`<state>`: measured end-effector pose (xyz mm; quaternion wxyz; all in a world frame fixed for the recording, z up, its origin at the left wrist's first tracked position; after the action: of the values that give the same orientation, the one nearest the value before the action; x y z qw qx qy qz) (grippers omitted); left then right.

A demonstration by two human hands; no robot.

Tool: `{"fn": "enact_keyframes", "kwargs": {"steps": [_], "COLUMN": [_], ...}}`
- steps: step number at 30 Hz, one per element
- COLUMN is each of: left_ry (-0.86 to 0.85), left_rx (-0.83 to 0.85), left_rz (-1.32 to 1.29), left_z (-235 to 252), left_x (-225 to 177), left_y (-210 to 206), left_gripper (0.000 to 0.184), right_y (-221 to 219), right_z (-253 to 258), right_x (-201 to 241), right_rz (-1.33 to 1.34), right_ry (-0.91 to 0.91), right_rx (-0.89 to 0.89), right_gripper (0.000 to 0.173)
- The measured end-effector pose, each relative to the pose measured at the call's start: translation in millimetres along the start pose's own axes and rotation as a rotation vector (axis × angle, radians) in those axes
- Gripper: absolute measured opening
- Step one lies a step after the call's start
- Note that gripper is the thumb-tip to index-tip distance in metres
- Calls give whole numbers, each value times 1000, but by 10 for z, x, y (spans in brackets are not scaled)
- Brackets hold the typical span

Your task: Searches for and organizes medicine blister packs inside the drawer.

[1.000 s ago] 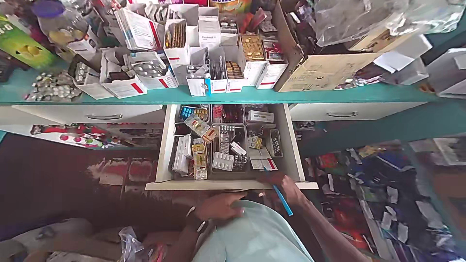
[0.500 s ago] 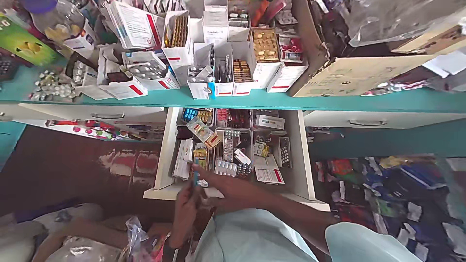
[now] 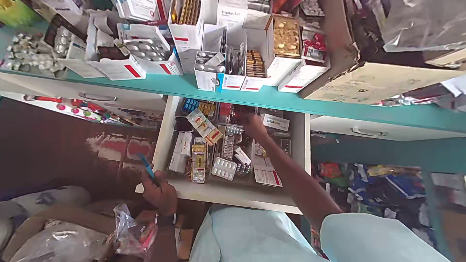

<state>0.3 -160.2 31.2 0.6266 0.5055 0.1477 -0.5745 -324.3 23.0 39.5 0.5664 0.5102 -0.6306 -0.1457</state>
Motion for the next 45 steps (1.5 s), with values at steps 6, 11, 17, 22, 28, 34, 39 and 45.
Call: {"fn": "enact_keyframes", "kwargs": {"steps": [6,11,17,22,28,34,39,45], "left_ry": [-17,-22,-57,-26,-30,-24,-2,-2], "left_rx": [15,13,-15,13,1,10,25,-7], "left_rz": [121,91,73,88,110,160,168,165], "left_z": [-18,-23,-21,-19,-32,-26,-21,-22], "left_x": [-34,-5,26,11,-9,-31,-44,-82], "left_y": [-11,4,-7,1,10,10,14,20], "left_gripper": [41,40,40,42,39,39,38,36], "right_y": [-572,-831,-809,-707,-314,-225,-243,-19], "right_z": [239,74,97,-3,-50,103,203,63], "right_x": [441,536,390,388,98,51,100,0], "right_rz": [-73,-132,-36,-144,-141,-351,-441,152], "right_ry": [-221,-133,-63,-100,-233,-282,-365,-349], "right_rx": [131,67,66,63,-244,-291,-255,-340], "right_gripper": [47,43,43,38,35,31,26,36]}}
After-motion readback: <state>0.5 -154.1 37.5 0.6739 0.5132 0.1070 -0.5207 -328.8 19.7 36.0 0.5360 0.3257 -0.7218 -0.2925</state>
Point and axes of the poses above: each hand's wrist, its own z-axis towards the middle knuckle, its own y-axis out of the back of the hand, x = y × z, the point moved 1 cm from there along z, towards the middle knuckle, and after that the axes turned 12 degrees about -y, right-handed, at the moved point
